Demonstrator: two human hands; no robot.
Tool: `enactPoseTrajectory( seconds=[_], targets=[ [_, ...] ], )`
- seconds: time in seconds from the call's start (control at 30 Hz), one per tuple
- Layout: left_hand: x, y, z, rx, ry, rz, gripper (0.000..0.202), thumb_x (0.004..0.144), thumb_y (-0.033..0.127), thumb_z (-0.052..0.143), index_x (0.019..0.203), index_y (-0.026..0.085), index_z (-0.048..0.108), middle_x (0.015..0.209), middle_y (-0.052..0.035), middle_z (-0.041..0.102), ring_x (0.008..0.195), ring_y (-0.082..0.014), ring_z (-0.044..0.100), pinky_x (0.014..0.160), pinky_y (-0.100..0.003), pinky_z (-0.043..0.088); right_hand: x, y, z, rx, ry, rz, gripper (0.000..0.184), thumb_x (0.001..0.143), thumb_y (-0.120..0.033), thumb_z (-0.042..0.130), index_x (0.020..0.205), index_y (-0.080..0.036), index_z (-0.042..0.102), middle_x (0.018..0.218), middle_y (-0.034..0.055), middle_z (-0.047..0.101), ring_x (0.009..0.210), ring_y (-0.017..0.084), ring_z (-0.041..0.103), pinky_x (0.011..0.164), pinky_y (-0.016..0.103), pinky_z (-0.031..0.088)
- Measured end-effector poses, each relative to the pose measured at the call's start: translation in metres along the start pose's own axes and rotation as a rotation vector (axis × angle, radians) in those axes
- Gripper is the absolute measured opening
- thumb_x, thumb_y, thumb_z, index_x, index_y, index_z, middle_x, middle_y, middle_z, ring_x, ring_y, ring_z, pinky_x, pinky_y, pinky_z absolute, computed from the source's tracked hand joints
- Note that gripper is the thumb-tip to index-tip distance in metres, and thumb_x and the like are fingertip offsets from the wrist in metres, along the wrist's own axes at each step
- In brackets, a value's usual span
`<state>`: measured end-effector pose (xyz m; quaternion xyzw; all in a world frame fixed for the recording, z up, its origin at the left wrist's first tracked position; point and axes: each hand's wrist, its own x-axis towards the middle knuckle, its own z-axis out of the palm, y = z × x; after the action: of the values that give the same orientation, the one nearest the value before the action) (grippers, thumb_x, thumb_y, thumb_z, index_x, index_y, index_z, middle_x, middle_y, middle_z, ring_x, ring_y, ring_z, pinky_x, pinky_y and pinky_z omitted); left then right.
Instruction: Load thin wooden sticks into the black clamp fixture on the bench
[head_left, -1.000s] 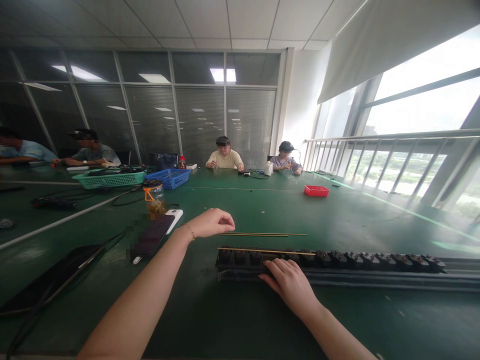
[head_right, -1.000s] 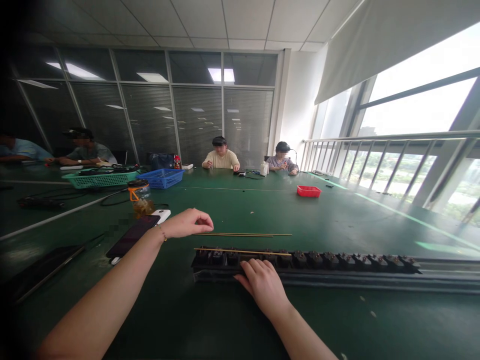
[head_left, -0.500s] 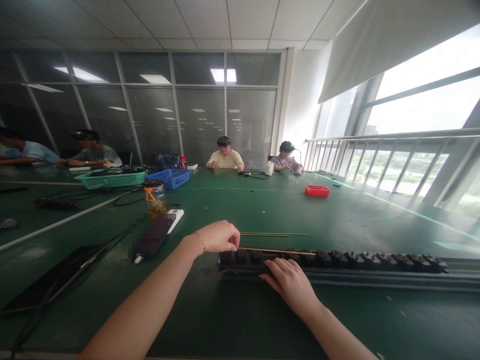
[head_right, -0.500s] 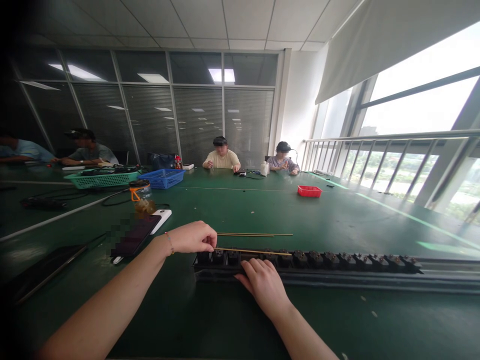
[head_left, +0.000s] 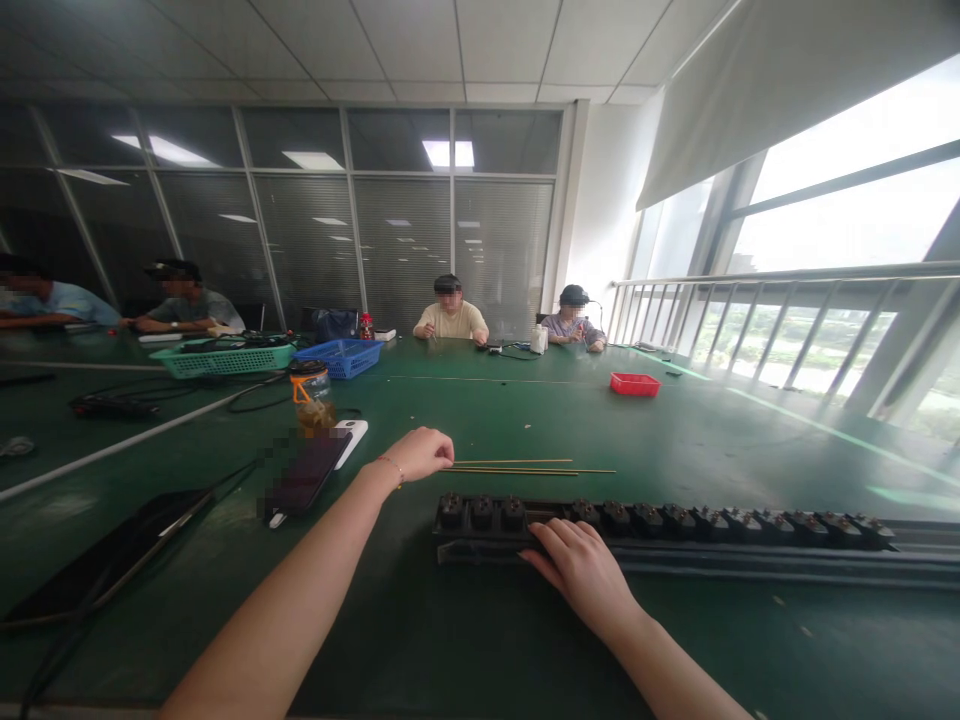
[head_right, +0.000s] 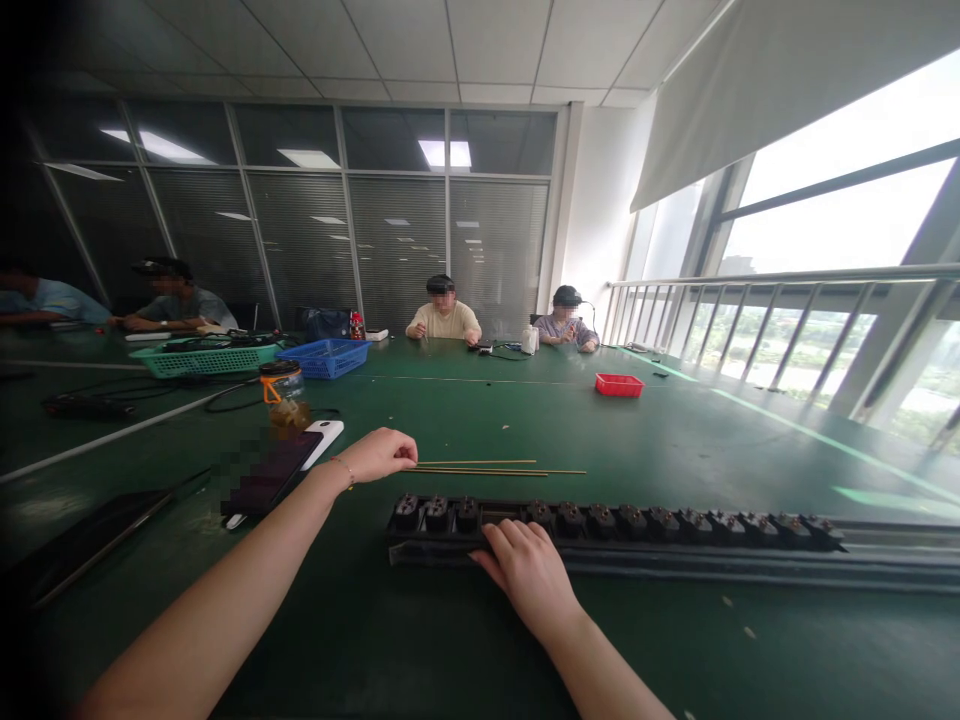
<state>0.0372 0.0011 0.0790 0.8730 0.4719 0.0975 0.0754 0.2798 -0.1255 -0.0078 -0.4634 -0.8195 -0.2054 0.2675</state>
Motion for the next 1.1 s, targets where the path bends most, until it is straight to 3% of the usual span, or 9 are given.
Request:
enactPoseTrajectory(
  seconds=[0.17, 0.33, 0.57, 0.83, 1.1],
  targets=[
    [0.01, -0.029, 0.032, -0.011, -0.048, -0.043, 0.014, 0.069, 0.025, 0.053, 0.074, 0.021, 0.065, 0.077, -0.0012, 0.066, 0.071, -0.0132, 0.058, 0.063, -0.021, 0.041, 0.001, -0.002, -0.001, 0.011, 0.011, -0.005, 0.024, 0.085, -0.036, 0.039, 0.09, -0.018, 0.054, 0.073, 0.0017, 0.057, 0.068, 0.012, 0.053, 0.061, 0.025, 0.034],
    [0.013, -0.038, 0.05, 0.014, 0.007, -0.076, 0.015, 0.072, 0.026, 0.052, 0.076, 0.02, 0.065, 0.081, -0.0021, 0.065, 0.074, -0.0139, 0.058, 0.067, -0.023, 0.041, 0.002, -0.002, -0.001, 0.004, 0.017, -0.008, 0.024, 0.085, -0.036, 0.039, 0.089, -0.019, 0.054, 0.073, 0.0017, 0.057, 0.067, 0.012, 0.053, 0.061, 0.025, 0.034],
    [0.012, -0.041, 0.055, 0.033, 0.067, -0.067, 0.017, 0.075, 0.027, 0.048, 0.076, 0.021, 0.064, 0.084, -0.0027, 0.063, 0.077, -0.0159, 0.057, 0.066, -0.025, 0.042, 0.004, -0.001, -0.004, 0.004, 0.023, -0.01, 0.023, 0.085, -0.036, 0.039, 0.089, -0.019, 0.054, 0.072, 0.0004, 0.056, 0.066, 0.011, 0.053, 0.061, 0.025, 0.033],
    [0.019, -0.052, 0.075, 0.066, 0.084, -0.067, 0.015, 0.075, 0.027, 0.048, 0.077, 0.022, 0.063, 0.083, -0.0009, 0.062, 0.076, -0.0139, 0.056, 0.066, -0.023, 0.04, -0.001, 0.003, 0.01, -0.008, -0.03, -0.004, 0.024, 0.085, -0.037, 0.04, 0.09, -0.018, 0.054, 0.074, 0.0015, 0.058, 0.07, 0.012, 0.054, 0.063, 0.025, 0.032],
    [0.023, -0.046, 0.067, 0.098, 0.058, -0.053, 0.014, 0.074, 0.023, 0.049, 0.075, 0.022, 0.063, 0.081, 0.0001, 0.063, 0.076, -0.0137, 0.056, 0.067, -0.022, 0.04, 0.0, 0.005, 0.005, 0.0, -0.008, -0.006, 0.023, 0.085, -0.036, 0.04, 0.09, -0.018, 0.054, 0.073, 0.0005, 0.057, 0.067, 0.012, 0.052, 0.061, 0.025, 0.031]
  ],
)
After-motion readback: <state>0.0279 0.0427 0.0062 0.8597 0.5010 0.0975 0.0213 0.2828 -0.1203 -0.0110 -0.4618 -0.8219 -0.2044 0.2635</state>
